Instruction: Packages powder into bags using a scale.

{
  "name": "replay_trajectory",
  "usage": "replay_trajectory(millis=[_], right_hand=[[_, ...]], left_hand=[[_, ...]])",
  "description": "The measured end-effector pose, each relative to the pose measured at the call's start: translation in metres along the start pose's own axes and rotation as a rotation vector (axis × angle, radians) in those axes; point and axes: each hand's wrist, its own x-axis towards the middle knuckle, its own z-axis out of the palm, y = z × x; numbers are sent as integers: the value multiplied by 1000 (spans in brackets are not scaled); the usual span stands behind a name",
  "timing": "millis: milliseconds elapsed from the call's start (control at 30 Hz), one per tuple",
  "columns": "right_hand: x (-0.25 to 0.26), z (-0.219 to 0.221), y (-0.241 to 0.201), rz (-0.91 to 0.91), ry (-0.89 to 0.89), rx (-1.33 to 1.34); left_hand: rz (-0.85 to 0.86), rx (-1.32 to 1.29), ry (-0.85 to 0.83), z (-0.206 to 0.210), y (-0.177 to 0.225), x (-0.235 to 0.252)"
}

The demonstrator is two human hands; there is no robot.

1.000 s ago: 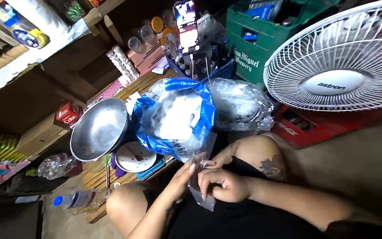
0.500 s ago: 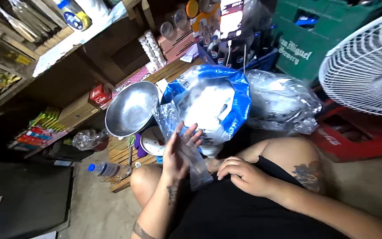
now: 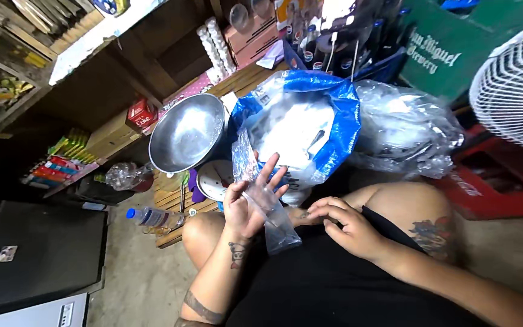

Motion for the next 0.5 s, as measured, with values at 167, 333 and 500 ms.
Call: replay_trajectory(millis=[167,333,500], right_hand=[[2,-3,1,47,73,74],[7,-11,-2,89,104,329],[19,-32,-19,207,149,526]], left_hand=[[49,636,53,-1,-4,-1],[27,915,-127,-10,-11,-6],[-50,1028,-217,-19,-19,-15]])
